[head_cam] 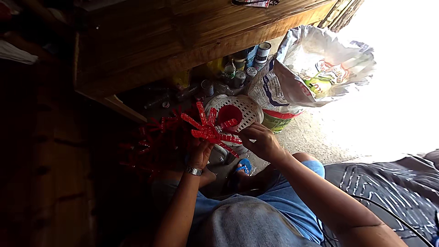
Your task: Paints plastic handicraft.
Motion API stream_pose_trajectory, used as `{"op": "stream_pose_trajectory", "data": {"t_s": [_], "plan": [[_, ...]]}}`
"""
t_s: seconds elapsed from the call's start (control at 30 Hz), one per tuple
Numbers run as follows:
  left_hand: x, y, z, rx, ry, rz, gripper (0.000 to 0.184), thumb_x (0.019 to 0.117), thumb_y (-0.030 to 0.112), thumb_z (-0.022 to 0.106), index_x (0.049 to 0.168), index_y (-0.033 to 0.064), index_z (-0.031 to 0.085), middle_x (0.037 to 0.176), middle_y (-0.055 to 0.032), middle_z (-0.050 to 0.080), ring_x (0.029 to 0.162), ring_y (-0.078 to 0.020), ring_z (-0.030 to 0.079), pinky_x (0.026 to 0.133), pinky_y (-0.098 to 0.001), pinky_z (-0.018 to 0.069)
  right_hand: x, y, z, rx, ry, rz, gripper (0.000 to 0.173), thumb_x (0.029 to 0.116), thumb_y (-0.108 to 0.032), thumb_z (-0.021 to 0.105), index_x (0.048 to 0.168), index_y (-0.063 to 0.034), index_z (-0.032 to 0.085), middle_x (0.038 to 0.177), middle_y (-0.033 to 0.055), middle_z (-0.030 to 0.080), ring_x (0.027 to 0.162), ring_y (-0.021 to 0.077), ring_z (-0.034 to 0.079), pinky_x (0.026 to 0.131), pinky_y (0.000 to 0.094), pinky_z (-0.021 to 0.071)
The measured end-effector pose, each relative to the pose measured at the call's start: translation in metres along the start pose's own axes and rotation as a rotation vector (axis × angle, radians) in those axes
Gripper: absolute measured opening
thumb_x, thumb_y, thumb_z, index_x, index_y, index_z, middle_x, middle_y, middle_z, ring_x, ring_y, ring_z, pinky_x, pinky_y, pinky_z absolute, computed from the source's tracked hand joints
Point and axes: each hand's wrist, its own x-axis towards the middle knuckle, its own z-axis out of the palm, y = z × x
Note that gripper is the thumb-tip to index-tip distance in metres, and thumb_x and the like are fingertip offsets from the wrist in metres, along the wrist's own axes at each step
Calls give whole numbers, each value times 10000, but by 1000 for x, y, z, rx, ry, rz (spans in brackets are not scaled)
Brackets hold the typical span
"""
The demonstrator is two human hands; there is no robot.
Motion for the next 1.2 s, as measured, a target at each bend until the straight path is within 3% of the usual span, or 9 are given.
{"op": "stream_pose_trajectory", "data": {"t_s": [0.27, 0.47, 0.73, 0.97, 1.2], "plan": [[-4, -1, -1, -11, -9, 4, 612, 695, 133, 917, 1201, 104, 575, 1087, -90, 697, 998, -234, 707, 930, -434, 586, 8, 6, -5, -12, 39, 9, 165, 975, -174, 656, 997, -68, 781, 882, 29, 729, 832, 111, 672, 786, 258, 573], [-7, 1, -5, -4, -19, 15, 585, 695, 144, 920, 1177, 96, 594, 1070, -89, 710, 978, -225, 715, 924, -420, 591, -5, 1, -10, -14, 36, 9, 158, 964, -163, 649, 947, -77, 780, 847, 26, 717, 818, 97, 661, 768, 230, 560], [-13, 2, -12, -29, -21, 29, 572, 703, 128, 915, 1164, 79, 581, 1049, -101, 707, 971, -234, 716, 927, -428, 590, 4, 9, -8, -6, 21, 72, 181, 982, -190, 645, 997, -66, 776, 889, 36, 726, 832, 104, 677, 774, 252, 576], [-14, 3, -13, -5, 4, 11, 586, 703, 139, 918, 1174, 79, 575, 1049, -97, 709, 970, -226, 718, 927, -418, 591, -5, 2, -17, -14, 67, 48, 176, 959, -181, 648, 958, -65, 780, 859, 36, 720, 803, 85, 667, 749, 220, 565], [-15, 3, -12, 2, 6, 23, 620, 702, 123, 912, 1200, 83, 545, 1062, -98, 701, 979, -236, 714, 921, -435, 593, 11, 12, -7, -27, 19, 96, 186, 980, -203, 639, 971, -67, 766, 859, 34, 718, 804, 121, 674, 755, 287, 577]]}}
